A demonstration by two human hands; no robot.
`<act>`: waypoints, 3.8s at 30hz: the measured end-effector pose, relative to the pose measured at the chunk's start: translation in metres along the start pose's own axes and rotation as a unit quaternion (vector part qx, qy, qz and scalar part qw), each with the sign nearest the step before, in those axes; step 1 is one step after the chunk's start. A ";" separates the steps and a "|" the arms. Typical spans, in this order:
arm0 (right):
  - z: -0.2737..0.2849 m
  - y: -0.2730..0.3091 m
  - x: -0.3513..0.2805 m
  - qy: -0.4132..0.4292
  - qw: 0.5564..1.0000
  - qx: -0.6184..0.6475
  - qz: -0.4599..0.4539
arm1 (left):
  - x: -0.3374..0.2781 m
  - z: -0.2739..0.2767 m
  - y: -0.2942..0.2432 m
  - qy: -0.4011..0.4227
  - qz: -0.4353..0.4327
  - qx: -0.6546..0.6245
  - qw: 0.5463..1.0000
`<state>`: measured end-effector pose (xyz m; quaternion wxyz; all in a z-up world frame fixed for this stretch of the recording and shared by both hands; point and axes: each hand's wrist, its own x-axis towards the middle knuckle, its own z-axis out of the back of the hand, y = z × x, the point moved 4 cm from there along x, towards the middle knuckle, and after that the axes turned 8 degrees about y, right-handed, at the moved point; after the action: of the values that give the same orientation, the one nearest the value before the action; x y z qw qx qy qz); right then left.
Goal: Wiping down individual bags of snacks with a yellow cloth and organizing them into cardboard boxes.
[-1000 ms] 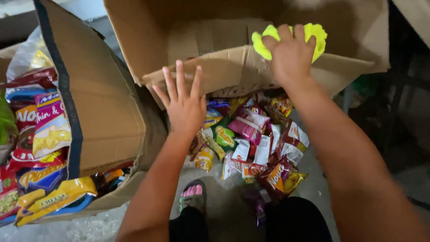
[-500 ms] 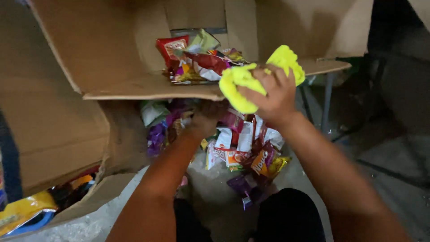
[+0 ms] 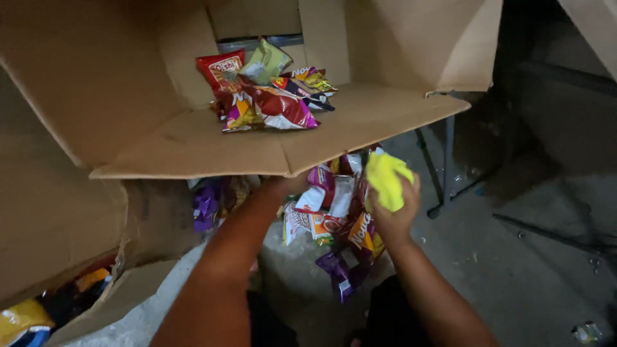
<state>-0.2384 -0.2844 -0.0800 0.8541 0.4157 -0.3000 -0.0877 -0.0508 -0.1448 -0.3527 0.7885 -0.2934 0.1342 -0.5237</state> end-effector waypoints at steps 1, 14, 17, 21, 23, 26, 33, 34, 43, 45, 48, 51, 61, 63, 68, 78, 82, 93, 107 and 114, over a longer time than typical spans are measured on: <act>-0.004 -0.006 0.001 0.002 1.000 0.004 0.001 | -0.007 0.035 -0.031 -0.001 0.004 0.002 1.000; 0.007 0.049 0.005 -0.041 0.996 0.073 0.043 | -0.021 0.178 -0.271 -0.140 0.031 -0.622 0.770; 0.044 0.058 0.024 -0.085 0.982 0.163 -0.034 | -0.026 0.225 -0.329 -0.104 -0.024 -0.531 0.840; 0.086 0.108 0.081 -0.091 0.978 0.189 0.001 | -0.007 0.277 -0.342 -0.220 -0.023 -0.448 0.866; 0.093 0.154 0.101 -0.077 0.979 0.176 0.065 | -0.003 0.315 -0.348 -0.248 -0.017 -0.448 0.859; 0.090 0.239 0.113 -0.023 0.975 0.101 0.198 | -0.008 0.338 -0.351 -0.285 -0.002 -0.544 0.789; 0.061 0.194 0.144 0.041 0.972 0.194 0.125 | -0.069 0.356 -0.385 -0.239 -0.063 -0.624 0.741; 0.058 0.194 0.140 0.045 0.972 0.197 0.122 | -0.076 0.348 -0.378 -0.242 -0.059 -0.624 0.741; 0.030 0.286 0.119 0.087 0.944 0.073 0.309 | -0.084 0.324 -0.308 -0.359 -0.015 -0.775 0.520; 0.017 0.265 0.140 0.077 0.967 0.083 0.228 | -0.094 0.348 -0.333 -0.341 -0.113 -0.705 0.612; 0.009 0.253 0.144 0.060 0.984 0.115 0.124 | -0.090 0.363 -0.341 -0.384 -0.130 -0.655 0.638; 0.002 0.284 0.108 0.059 0.977 0.076 0.189 | -0.084 0.367 -0.329 -0.453 -0.075 -0.538 0.707; -0.054 0.180 0.114 0.047 0.977 0.205 0.034 | -0.109 0.376 -0.316 -0.466 -0.149 -0.637 0.595; -0.071 0.138 0.097 0.015 0.882 0.411 -0.230 | -0.113 0.385 -0.319 -0.515 -0.030 -0.492 0.701; -0.037 0.213 0.098 0.143 0.894 0.423 0.039 | -0.104 0.376 -0.327 -0.422 -0.057 -0.402 0.811; -0.038 0.141 0.122 0.361 0.809 0.456 -0.084 | -0.148 0.389 -0.292 -0.256 -0.047 -0.582 0.770; -0.060 0.145 0.141 0.323 0.915 0.213 -0.112 | -0.133 0.359 -0.272 -0.234 0.020 -0.619 0.749; -0.030 0.292 0.086 0.046 0.948 -0.054 0.310 | -0.108 0.291 -0.229 -0.382 0.026 -0.477 0.791; -0.008 0.312 0.081 0.091 0.964 0.015 0.249 | -0.110 0.298 -0.261 -0.416 -0.019 -0.706 0.573; -0.041 0.268 0.030 0.044 0.941 0.043 0.332 | -0.115 0.308 -0.246 -0.488 -0.028 -0.753 0.441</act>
<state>-0.2165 -0.0985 0.1180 0.8286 0.3319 -0.3866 0.2320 -0.1222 -0.0098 0.0286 0.1775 -0.9822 0.0603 -0.0089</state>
